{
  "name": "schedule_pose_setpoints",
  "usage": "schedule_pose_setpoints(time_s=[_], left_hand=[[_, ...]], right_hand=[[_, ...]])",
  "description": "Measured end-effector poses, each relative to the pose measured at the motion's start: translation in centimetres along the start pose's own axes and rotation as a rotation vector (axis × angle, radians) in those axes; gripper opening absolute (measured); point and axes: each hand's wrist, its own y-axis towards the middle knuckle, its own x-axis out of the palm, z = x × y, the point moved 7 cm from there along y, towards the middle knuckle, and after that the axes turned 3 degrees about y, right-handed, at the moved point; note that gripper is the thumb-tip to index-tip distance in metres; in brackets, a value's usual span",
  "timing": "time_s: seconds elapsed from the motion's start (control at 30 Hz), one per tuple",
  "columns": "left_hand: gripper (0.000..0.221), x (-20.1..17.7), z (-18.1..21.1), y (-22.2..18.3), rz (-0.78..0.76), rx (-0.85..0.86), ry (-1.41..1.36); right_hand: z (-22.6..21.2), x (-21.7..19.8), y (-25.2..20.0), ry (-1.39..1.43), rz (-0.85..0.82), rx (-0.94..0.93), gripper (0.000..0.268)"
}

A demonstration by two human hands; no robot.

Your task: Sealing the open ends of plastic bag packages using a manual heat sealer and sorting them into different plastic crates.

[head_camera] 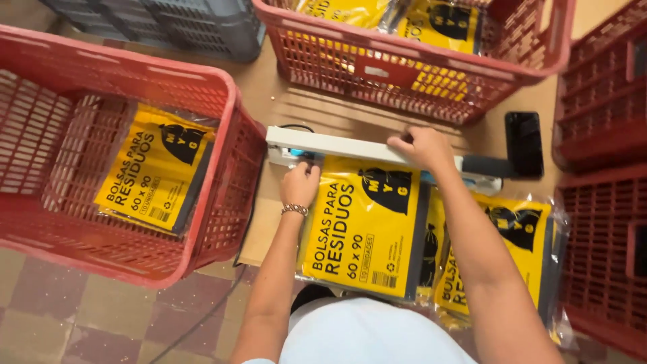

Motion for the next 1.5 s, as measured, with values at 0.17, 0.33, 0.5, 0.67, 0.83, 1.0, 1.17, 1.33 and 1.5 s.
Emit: schedule_pose_setpoints(time_s=[0.17,0.33,0.5,0.67,0.83,1.0,1.17,1.33,1.5], left_hand=[[0.035,-0.7,0.7,-1.6,-0.042,-0.057,-0.067],[0.035,-2.6,2.5,-3.4,-0.162,-0.111,-0.062],[0.048,-0.6,2.1,-3.7,-0.350,-0.166,-0.017],[0.047,-2.1,4.5,-5.3,-0.359,-0.095,-0.008],[0.050,-2.0,5.3,-6.6,-0.412,-0.071,0.065],[0.054,-2.7,7.0,-7.9,-0.400,-0.026,0.123],[0.062,-1.2,6.5,-7.8,-0.359,0.003,0.194],[0.066,-1.3,6.3,-7.7,-0.319,0.019,0.201],[0.054,1.8,4.1,-6.2,-0.200,0.097,0.154]], right_hand=[[1.2,1.6,0.1,0.012,-0.027,0.061,0.065],[1.9,1.8,0.5,0.021,-0.033,0.091,0.061],[1.7,1.3,0.4,0.063,0.007,0.083,0.063],[2.0,1.2,0.8,0.034,-0.006,0.092,0.063],[2.3,1.5,0.9,0.048,0.015,0.082,0.062],[2.6,1.8,0.9,0.057,0.030,0.083,0.064],[2.2,1.8,1.0,0.090,0.143,-0.047,0.063],[2.7,0.4,1.1,0.167,0.315,-0.090,0.053],[1.2,-4.1,-1.1,0.630,0.359,-0.318,0.025]])
